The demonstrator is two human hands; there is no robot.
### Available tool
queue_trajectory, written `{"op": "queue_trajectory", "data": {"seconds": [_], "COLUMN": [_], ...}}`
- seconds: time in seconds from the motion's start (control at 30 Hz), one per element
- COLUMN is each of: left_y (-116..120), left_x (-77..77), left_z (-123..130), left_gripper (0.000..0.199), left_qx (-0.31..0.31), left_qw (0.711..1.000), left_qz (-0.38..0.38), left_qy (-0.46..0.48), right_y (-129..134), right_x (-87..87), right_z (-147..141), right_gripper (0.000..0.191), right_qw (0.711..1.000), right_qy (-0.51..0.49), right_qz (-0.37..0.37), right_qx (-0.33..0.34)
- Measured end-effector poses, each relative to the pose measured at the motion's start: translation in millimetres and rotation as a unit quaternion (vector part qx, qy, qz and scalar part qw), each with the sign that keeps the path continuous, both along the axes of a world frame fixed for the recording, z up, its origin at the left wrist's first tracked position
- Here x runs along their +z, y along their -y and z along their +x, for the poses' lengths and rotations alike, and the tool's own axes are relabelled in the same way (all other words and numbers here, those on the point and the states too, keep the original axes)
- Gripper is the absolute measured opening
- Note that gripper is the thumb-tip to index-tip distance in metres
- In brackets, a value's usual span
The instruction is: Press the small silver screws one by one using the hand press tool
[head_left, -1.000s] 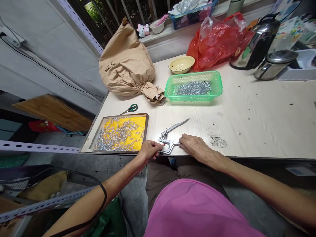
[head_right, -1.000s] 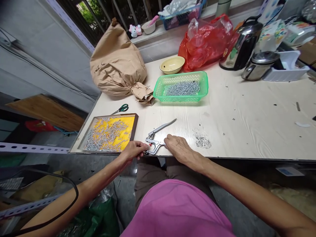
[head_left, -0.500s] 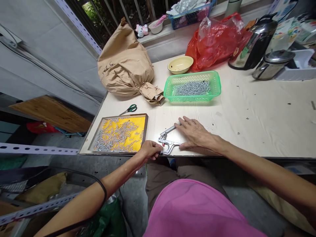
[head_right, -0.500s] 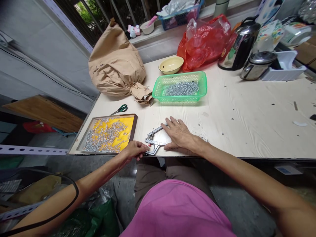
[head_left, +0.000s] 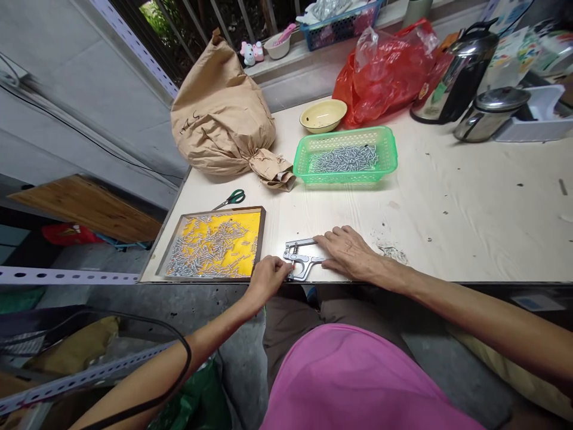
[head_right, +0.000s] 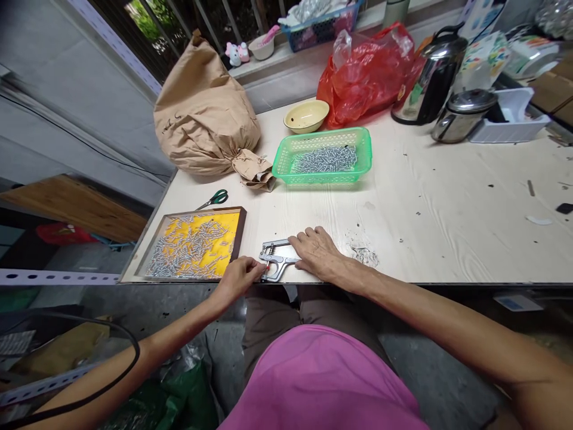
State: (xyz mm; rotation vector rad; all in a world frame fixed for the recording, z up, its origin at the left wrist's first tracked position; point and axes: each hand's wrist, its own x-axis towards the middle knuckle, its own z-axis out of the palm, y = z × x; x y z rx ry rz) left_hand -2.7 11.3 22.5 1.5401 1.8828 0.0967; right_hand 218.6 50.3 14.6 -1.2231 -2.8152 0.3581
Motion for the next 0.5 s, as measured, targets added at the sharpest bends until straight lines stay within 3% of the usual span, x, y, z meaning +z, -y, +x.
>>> {"op": "queue_trajectory", "data": {"seconds": [0.1,0.2,0.3,0.4,0.5], "left_y": [6,-2,-20,-36,-45], "left_x": [1.1,-5.9,-12.8,-12.3,-8.2], "left_z": [13,29,39,42,44], "left_gripper": [0.021,0.033,0.050,0.059,0.069], "left_qx": [-0.150,-0.279,-0.366,-0.416,-0.439], "left_qw": [0.970,0.926,0.895,0.880,0.869], "left_qz": [0.179,0.242,0.241,0.207,0.191], "left_qy": [-0.061,-0.077,-0.090,-0.099,-0.124], "right_y": [1,2,3,4,2], "right_x": [-4.7,-9.9,-11.7,-11.4,-12.3], "right_z": [-2,-3,1,9,17], "right_gripper": [0.039,0.048,0.062,0.075,0.071], "right_qw": [1.000,1.000,0.999,0.999,0.998], "right_qy": [-0.011,-0.014,-0.016,-0.012,0.008], "right_qz": [0.006,0.019,0.012,-0.008,-0.014], "right_qx": [-0.002,-0.014,-0.026,-0.043,-0.068]}}
